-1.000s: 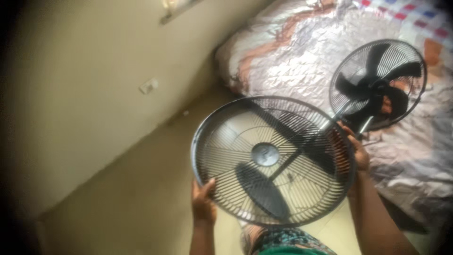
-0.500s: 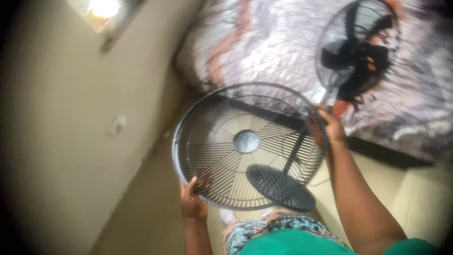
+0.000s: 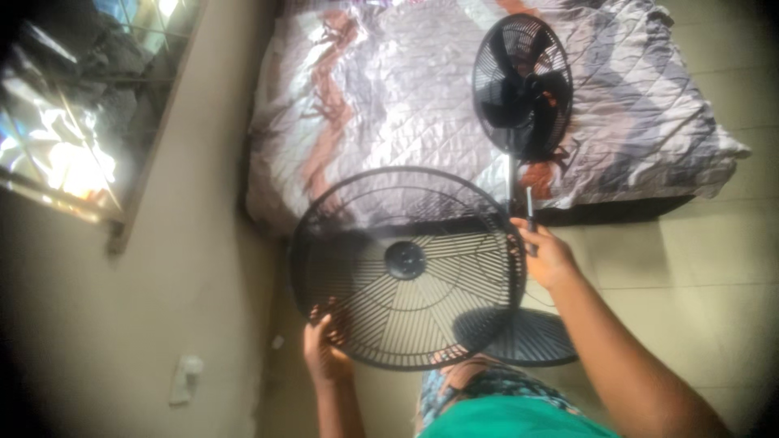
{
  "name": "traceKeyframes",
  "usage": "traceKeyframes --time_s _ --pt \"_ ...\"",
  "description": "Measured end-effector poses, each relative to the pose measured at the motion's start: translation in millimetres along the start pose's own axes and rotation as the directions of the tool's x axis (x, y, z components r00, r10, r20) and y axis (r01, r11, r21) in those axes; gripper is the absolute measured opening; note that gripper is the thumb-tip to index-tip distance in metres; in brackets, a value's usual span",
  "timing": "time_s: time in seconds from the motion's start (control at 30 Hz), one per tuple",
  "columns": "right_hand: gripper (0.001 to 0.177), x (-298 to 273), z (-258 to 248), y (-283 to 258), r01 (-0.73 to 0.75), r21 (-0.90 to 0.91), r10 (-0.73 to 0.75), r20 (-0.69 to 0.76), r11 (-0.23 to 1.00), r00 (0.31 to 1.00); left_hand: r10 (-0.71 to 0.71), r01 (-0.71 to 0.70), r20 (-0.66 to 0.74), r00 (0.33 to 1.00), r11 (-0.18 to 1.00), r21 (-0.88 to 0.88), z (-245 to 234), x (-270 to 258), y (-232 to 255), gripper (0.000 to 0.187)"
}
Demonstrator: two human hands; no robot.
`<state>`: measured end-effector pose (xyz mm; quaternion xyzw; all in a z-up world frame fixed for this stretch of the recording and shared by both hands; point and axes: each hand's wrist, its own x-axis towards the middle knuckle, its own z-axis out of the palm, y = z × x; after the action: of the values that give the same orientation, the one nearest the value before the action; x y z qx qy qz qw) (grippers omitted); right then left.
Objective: The person disassembles a standing electric fan using a screwdriver. They remove the front grille, detach the fan blades, and then unscrew the rear grille from the fan housing. The components are placed on a nearby bed.
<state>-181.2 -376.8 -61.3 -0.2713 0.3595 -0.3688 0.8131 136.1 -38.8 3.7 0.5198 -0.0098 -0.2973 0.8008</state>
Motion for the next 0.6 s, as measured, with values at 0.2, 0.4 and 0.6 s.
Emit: traceKeyframes --time_s 0.2,0.4,0.6 --pt "0.036 48 12 10 0.007 -0.049 -0.013 -0.135 0.999 0.991 -0.036 0.039 0.093 0.995 0.999 -0.030 5 119 -21 0.024" --pt "0.035 137 47 22 0.015 0.058 0.000 -0.248 0.998 0.969 -0.161 0.161 -0.018 0.987 0.987 0.025 35 224 -19 0.023" --pt "0.032 226 71 29 0.001 0.021 0.003 -0.217 1.000 0.976 -0.189 0.192 -0.044 0.981 0.980 0.062 71 306 3 0.034"
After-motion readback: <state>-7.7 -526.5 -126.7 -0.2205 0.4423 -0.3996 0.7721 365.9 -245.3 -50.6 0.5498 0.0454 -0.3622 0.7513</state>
